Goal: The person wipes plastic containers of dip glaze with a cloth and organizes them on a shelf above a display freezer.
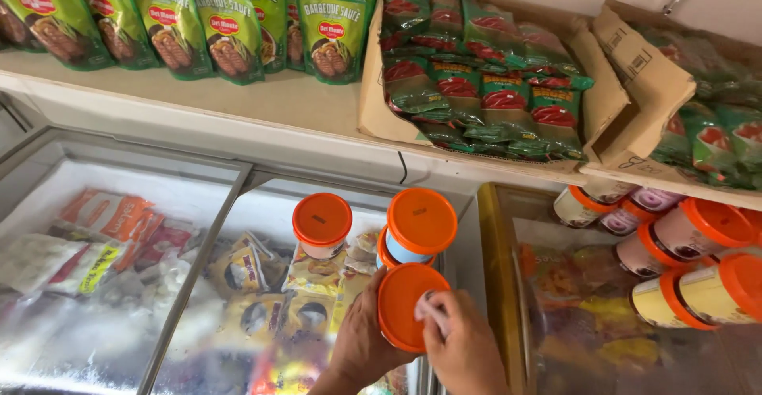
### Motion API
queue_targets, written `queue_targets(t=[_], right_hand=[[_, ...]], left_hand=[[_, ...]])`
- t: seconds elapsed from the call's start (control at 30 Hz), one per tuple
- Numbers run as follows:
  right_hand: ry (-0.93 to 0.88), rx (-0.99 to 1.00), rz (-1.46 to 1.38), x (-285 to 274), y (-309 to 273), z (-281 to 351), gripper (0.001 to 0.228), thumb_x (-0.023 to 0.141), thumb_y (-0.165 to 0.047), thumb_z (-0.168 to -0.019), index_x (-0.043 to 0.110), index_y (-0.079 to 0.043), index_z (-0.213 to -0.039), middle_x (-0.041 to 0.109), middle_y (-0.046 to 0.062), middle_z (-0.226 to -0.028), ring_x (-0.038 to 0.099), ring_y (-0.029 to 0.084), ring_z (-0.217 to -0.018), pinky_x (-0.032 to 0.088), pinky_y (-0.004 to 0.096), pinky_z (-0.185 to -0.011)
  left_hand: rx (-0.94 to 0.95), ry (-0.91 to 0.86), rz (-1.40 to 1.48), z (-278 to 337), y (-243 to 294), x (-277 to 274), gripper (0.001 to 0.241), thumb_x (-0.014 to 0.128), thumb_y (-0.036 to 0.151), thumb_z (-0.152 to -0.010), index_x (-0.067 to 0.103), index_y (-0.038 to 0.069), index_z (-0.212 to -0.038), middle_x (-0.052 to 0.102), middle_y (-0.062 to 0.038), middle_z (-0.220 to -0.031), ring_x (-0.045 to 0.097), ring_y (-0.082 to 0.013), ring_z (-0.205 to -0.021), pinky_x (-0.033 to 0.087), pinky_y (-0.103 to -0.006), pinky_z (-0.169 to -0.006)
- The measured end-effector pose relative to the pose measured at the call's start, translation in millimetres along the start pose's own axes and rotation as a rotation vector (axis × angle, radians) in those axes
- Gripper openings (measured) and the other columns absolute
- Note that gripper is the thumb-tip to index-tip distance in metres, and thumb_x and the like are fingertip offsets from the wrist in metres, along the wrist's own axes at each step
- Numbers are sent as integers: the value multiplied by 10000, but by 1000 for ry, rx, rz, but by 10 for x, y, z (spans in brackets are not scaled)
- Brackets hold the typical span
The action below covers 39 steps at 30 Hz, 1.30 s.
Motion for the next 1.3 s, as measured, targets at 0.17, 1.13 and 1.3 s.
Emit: queue_targets(t=[0.17,1.13,1.3], right_hand=[[196,-165,232,-48,-75,-182,189,667,-65,-881,646,-50,-1068,680,128,-989,656,360,-951,541,445,-821],[375,1260,-1207,1273,1811,1302,449,400,-152,-1037,281,-270,-1454,666,128,-1171,692,330,-1021,559,647,-851],[466,758,-1262,1065,1625,962,443,479,-181,-1001,424,-87,-1431,604,229,-1317,607,386,-1180,470,630,-992]], left_hand=[[5,3,28,-10,33,16,1202,953,451,-579,294,41,-1497,576,-163,-1398,571,-334,-1296,470,-431,-1068],[9,14,215,-83,300,-95,1132,967,361,-575,318,73,-1456,636,-128,-1327,651,-329,-1226,552,-427,-949],[-64,71,178,-53,415,-257,1106,974,356,-516,363,73,-1392,647,-111,-1273,665,-311,-1173,548,-424,-935]])
Point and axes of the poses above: each hand's wrist, its own z-axis away from the middle knuckle, its own x-axis out of the palm, y = z × x, the point moved 10 cm from there along -z, towards the middle knuckle
